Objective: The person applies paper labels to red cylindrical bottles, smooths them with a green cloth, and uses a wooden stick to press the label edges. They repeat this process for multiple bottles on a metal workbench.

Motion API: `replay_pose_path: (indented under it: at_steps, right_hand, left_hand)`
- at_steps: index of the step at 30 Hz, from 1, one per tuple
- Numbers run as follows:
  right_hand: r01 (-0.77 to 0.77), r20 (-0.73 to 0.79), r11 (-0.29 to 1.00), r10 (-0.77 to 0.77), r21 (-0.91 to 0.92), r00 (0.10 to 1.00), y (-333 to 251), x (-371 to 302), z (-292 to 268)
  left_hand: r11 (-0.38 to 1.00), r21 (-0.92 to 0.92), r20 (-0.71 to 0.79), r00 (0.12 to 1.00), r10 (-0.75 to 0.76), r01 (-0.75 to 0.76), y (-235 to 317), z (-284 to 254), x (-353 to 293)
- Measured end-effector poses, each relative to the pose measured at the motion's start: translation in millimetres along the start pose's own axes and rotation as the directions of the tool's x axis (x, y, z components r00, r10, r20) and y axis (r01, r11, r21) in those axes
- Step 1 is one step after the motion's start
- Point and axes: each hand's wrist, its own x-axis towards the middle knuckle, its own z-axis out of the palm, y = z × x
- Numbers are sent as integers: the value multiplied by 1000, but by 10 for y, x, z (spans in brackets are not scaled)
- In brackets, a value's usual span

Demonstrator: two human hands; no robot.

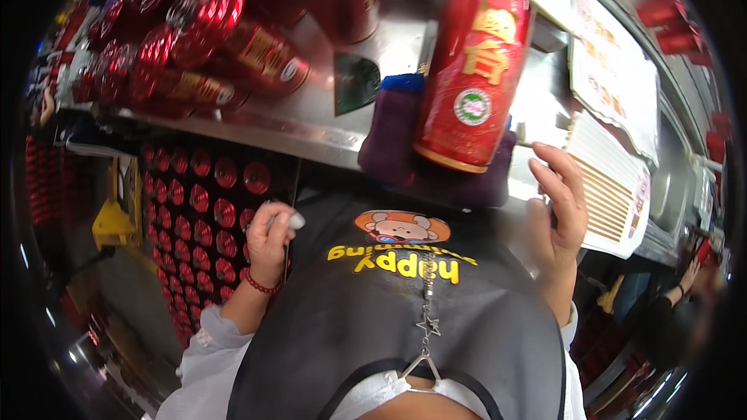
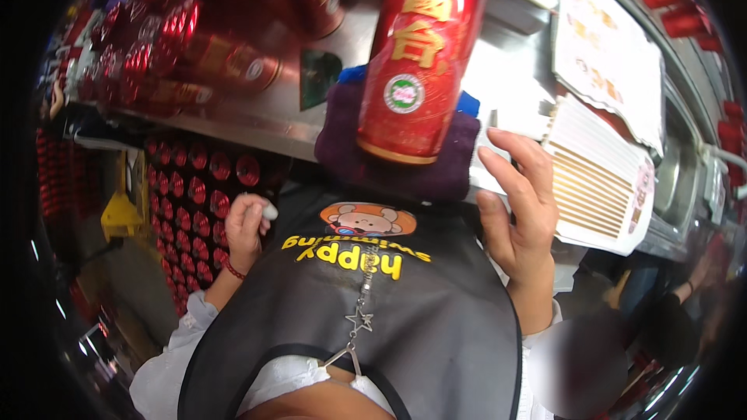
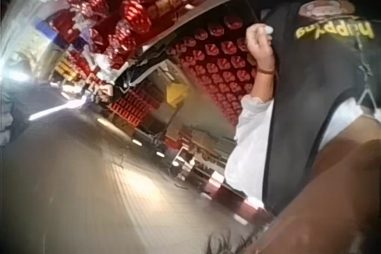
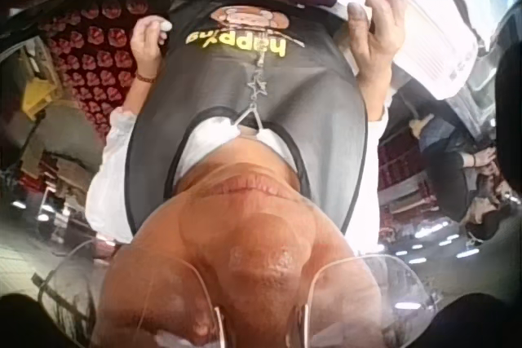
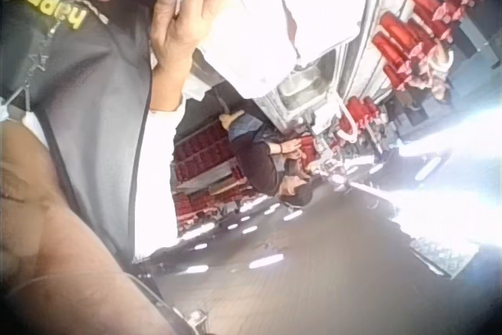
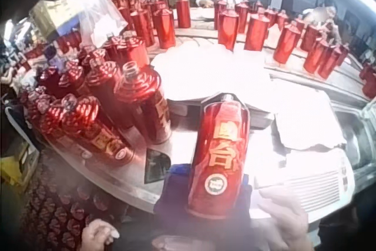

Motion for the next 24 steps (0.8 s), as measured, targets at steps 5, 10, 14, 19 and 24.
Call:
replay_pose_path:
  at_steps: [5, 10, 14, 19, 24]
  right_hand:
    - [65, 26, 995, -68, 79, 997, -69, 16, 51]
    - [120, 58, 992, -122, 35, 991, -36, 43, 113]
    - [76, 65, 997, -77, 13, 995, -75, 2, 101]
    - [49, 65, 998, -46, -37, 997, -56, -77, 139]
    - [86, 80, 992, -79, -94, 994, -5, -80, 175]
  left_hand:
    - [601, 137, -333, 608, -721, 788, -2022, -850, -2010]
    - [112, 58, -297, 124, -947, 992, -2492, -746, -3446]
    - [88, 20, -239, 90, -967, 996, -2606, -439, -3719]
    - [253, 28, -180, 254, -950, 967, -2490, 54, -3174]
    - [411, 46, -93, 413, -906, 911, -2289, 490, -2339]
